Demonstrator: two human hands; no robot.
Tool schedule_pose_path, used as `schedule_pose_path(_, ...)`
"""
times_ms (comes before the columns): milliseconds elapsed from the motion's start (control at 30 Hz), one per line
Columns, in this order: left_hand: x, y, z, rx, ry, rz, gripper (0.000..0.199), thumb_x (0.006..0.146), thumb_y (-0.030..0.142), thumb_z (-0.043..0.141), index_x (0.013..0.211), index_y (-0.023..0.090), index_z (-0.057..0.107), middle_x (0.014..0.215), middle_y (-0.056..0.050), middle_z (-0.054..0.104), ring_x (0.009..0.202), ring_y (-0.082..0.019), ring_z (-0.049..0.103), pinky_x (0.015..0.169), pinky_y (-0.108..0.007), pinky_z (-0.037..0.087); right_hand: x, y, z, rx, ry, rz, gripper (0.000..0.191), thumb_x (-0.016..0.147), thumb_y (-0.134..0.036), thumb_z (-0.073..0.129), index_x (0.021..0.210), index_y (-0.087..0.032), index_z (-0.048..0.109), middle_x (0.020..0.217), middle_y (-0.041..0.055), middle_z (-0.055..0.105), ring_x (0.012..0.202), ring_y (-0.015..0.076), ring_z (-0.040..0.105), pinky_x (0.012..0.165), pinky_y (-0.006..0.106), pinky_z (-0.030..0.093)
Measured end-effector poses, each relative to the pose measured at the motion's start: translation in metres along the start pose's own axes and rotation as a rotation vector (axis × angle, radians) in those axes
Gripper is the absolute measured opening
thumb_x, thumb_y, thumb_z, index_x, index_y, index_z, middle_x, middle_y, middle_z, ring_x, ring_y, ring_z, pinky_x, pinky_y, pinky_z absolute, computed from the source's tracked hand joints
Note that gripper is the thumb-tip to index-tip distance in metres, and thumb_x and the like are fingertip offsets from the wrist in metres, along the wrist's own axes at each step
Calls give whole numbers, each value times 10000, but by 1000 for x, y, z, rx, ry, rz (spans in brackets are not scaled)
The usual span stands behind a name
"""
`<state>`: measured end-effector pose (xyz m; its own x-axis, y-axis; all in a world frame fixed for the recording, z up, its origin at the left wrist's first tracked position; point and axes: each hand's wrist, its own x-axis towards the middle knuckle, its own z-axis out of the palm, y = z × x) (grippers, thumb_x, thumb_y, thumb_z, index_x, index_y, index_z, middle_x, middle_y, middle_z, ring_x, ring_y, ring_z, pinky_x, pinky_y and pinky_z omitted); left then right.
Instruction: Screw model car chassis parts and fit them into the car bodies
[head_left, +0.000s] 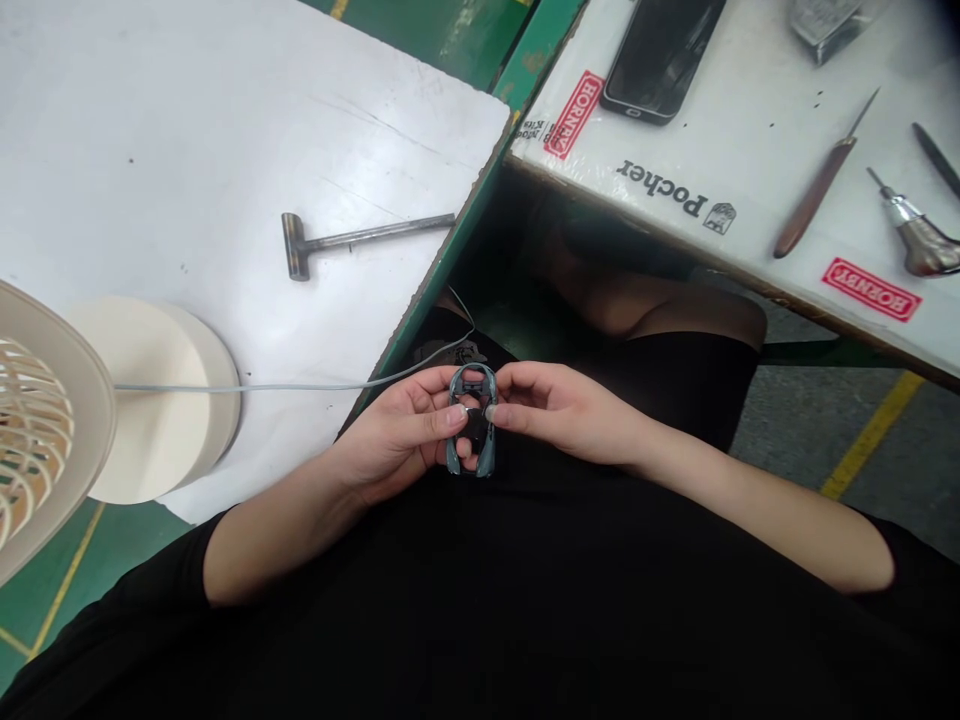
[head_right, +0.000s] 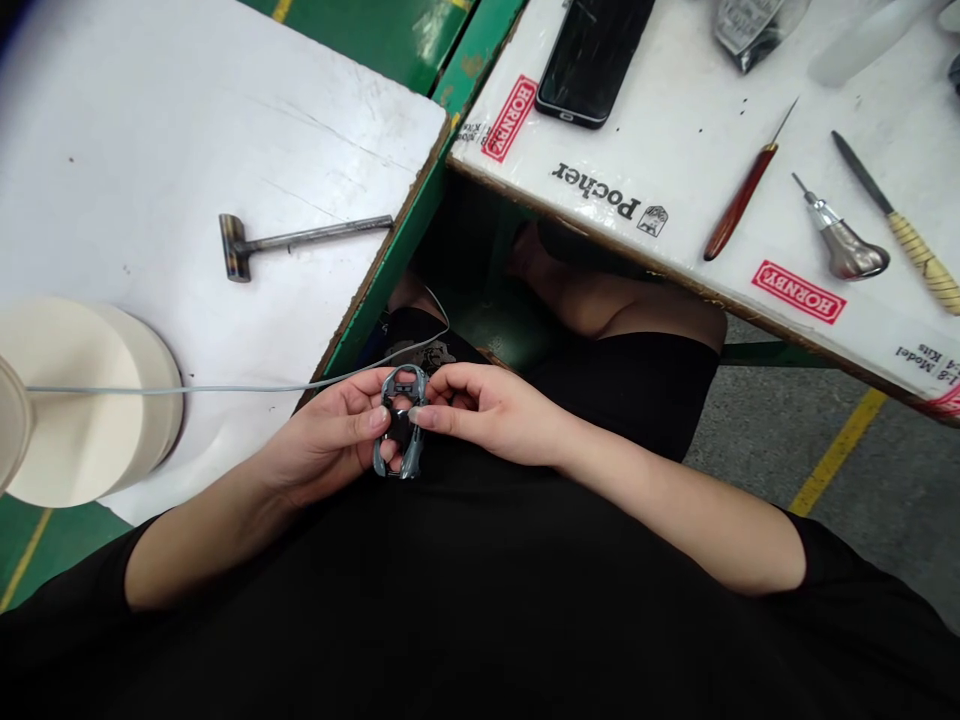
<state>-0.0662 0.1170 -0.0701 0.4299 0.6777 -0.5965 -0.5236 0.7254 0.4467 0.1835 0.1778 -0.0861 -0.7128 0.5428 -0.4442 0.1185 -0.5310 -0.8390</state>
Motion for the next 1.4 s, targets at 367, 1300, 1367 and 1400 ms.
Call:
schedule_pose_path(367,-1,-1,-2,135,-7,82,419,934,217,1035,1315,207,860,1043,-8,798,759,-155,853,743,-281,764,0,2,0,129,-15,46,578,972,-725,930,854,-196,728,666,-53,531,591,99,392,519,267,264)
schedule_pose_path(1300,1,-3,-2,268,35,272,390,962,179,1008,1311,188,835,990,-14,836,778,-171,865,775,-285,741,1,5,-5,366,-49,138,568,923,-660,994,863,-179,697,709,-39,527,605,83,355,522,248,193)
schedule_pose_path(1367,1,-3,-2,273,47,267,393,961,182,1010,1312,186,835,995,-18,842,784,-173,867,777,-282,737,1,4,-4,328,-45,147,579,908,-673,1004,876,-177,707,709,-44,531,596,78,355,514,245,196)
schedule_pose_path(1400,0,-4,-2,274,54,265,395,960,183,1011,1313,186,835,999,-21,846,785,-173,867,775,-279,735,1,4,-3,309,-44,150,579,901,-672,1011,884,-176,712,707,-46,534,594,77,361,516,244,204)
